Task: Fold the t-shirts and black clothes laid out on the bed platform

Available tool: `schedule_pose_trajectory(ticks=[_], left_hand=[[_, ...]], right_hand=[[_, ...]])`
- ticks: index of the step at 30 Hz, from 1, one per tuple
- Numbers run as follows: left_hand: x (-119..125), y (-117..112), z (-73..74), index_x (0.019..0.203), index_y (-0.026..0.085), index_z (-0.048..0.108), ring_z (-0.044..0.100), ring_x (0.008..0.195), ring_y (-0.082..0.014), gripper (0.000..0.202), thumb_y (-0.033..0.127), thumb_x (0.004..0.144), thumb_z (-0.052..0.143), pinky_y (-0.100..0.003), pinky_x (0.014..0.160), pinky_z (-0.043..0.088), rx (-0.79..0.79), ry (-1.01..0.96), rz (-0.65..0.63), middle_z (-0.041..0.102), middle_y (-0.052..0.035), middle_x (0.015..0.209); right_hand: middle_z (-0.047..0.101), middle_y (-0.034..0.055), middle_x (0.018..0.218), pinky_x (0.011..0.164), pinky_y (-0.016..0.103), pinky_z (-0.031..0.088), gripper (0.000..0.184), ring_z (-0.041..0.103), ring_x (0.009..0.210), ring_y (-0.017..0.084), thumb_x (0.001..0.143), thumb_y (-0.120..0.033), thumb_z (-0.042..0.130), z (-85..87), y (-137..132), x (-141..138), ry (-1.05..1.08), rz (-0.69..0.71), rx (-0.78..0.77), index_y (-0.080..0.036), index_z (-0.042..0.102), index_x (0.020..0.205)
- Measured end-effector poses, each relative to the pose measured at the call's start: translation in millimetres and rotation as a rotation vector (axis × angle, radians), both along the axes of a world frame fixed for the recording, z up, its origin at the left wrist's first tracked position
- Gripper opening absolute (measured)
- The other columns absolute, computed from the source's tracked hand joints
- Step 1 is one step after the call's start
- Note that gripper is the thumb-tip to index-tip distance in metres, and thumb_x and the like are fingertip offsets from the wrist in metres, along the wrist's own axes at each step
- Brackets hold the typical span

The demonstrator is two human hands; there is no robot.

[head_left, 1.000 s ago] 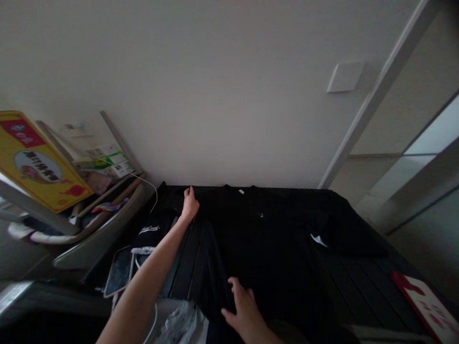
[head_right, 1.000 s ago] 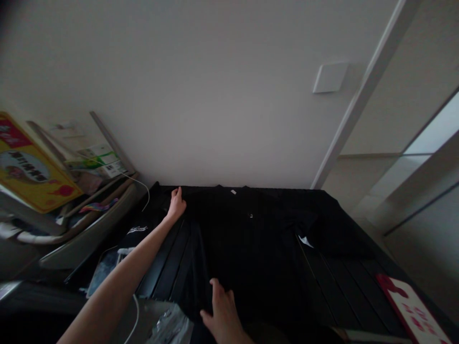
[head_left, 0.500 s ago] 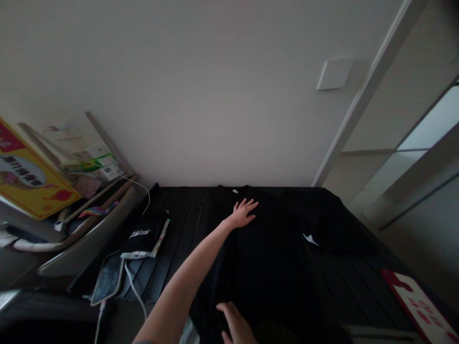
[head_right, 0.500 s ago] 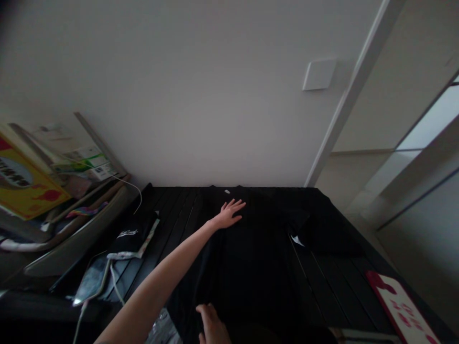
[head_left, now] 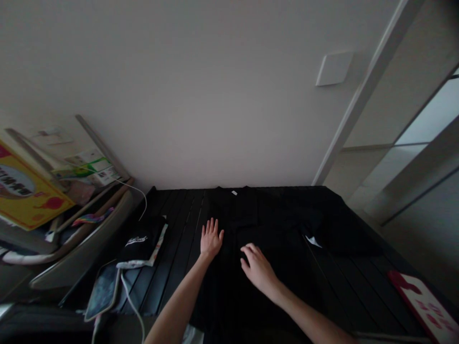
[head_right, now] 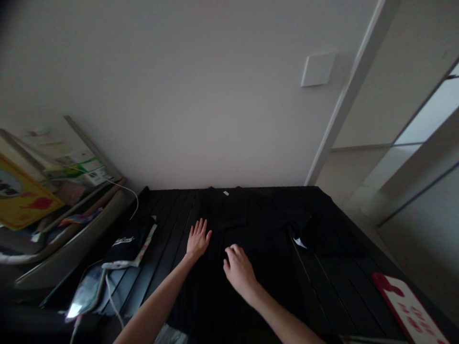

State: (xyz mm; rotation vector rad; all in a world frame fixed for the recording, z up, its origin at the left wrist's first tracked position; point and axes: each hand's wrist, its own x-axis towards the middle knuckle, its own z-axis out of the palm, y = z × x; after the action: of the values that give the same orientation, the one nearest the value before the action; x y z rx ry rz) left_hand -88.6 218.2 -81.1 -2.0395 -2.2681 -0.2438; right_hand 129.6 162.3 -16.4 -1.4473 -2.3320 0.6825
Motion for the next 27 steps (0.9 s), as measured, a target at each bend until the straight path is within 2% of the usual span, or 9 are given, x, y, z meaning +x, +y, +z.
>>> schedule_pose_trajectory(ticks=[3,7,11,15,17,20,22,24,27], left_hand=[[-1.0,-0.2,-7.6,0.147,0.016,0.032,0.025,0.142,-0.0255,0.057,0.044,0.096,0.029,-0.047,0.115,0.023,0.035,0.037,0.005,0.03,-0.0096,0.153],[-0.8,2.3,-8.2,0.147,0.019,0.03,0.026,0.141,-0.0255,0.057,0.043,0.096,0.03,-0.049,0.114,0.025,0.056,0.037,0.003,0.031,-0.0083,0.153],[-2.3,3.5,-9.9,0.149,0.019,0.026,0.025,0.142,-0.0261,0.058,0.041,0.095,0.033,-0.05,0.113,0.027,0.077,0.041,-0.007,0.031,-0.0086,0.152],[-4.1,5.9,-13.7,0.149,0.018,0.024,0.023,0.142,-0.0263,0.06,0.04,0.095,0.034,-0.05,0.114,0.027,0.098,0.052,-0.002,0.029,-0.0084,0.153],[-5.2,7.0,-14.0,0.149,0.018,0.024,0.023,0.142,-0.0258,0.06,0.041,0.095,0.034,-0.049,0.114,0.028,0.099,0.048,-0.002,0.028,-0.0082,0.154],[-6.6,7.5,-12.2,0.149,0.019,0.025,0.023,0.142,-0.0252,0.06,0.042,0.094,0.033,-0.049,0.114,0.028,0.089,0.028,-0.01,0.027,-0.0072,0.154],[-7.1,7.2,-10.5,0.149,0.019,0.024,0.023,0.142,-0.0254,0.061,0.043,0.094,0.033,-0.049,0.114,0.029,0.082,0.012,-0.013,0.028,-0.0072,0.154],[-7.1,6.7,-9.3,0.15,0.02,0.023,0.024,0.142,-0.0258,0.061,0.043,0.094,0.033,-0.05,0.114,0.029,0.077,-0.002,-0.015,0.028,-0.0073,0.153],[-6.7,6.6,-8.8,0.15,0.021,0.021,0.023,0.142,-0.0259,0.061,0.043,0.094,0.033,-0.051,0.114,0.029,0.073,-0.018,-0.012,0.027,-0.0066,0.154]], right_hand=[[0.055,0.0144,0.128,0.102,0.034,0.04,0.036,0.051,0.12,0.024,0.086,-0.021,0.045,-11.2,54.4,-2.9,-0.052,-0.039,0.047,-0.014,0.061,0.117],[0.049,0.0146,0.137,0.104,0.035,0.038,0.037,0.045,0.128,0.025,0.087,-0.02,0.044,-23.1,121.0,-19.3,-0.063,-0.069,0.055,-0.015,0.06,0.12],[0.048,0.0145,0.139,0.104,0.033,0.037,0.039,0.047,0.127,0.023,0.089,-0.02,0.042,-27.5,189.2,-48.3,-0.063,-0.076,0.049,-0.013,0.057,0.125],[0.046,0.0126,0.143,0.105,0.029,0.033,0.044,0.043,0.13,0.02,0.09,-0.028,0.046,-30.6,249.3,-85.4,-0.052,-0.047,0.039,-0.014,0.05,0.132],[0.044,0.0133,0.144,0.107,0.031,0.031,0.051,0.038,0.134,0.021,0.089,-0.033,0.051,-32.9,269.6,-102.3,-0.052,-0.039,0.035,-0.013,0.045,0.136],[0.048,0.0147,0.141,0.105,0.041,0.031,0.062,0.036,0.134,0.027,0.085,-0.04,0.058,-35.9,286.5,-120.2,-0.068,-0.051,0.024,-0.015,0.04,0.139],[0.056,0.012,0.132,0.101,0.045,0.033,0.055,0.04,0.129,0.028,0.085,-0.042,0.059,-35.9,292.4,-126.0,-0.082,-0.056,0.02,-0.02,0.047,0.133],[0.062,0.0086,0.122,0.098,0.044,0.037,0.038,0.046,0.121,0.026,0.088,-0.041,0.056,-33.9,297.0,-127.0,-0.092,-0.059,0.028,-0.022,0.056,0.12],[0.06,0.0071,0.12,0.095,0.044,0.043,0.031,0.053,0.112,0.022,0.091,-0.04,0.053,-31.3,302.0,-120.2,-0.1,-0.103,0.057,-0.02,0.059,0.113]])
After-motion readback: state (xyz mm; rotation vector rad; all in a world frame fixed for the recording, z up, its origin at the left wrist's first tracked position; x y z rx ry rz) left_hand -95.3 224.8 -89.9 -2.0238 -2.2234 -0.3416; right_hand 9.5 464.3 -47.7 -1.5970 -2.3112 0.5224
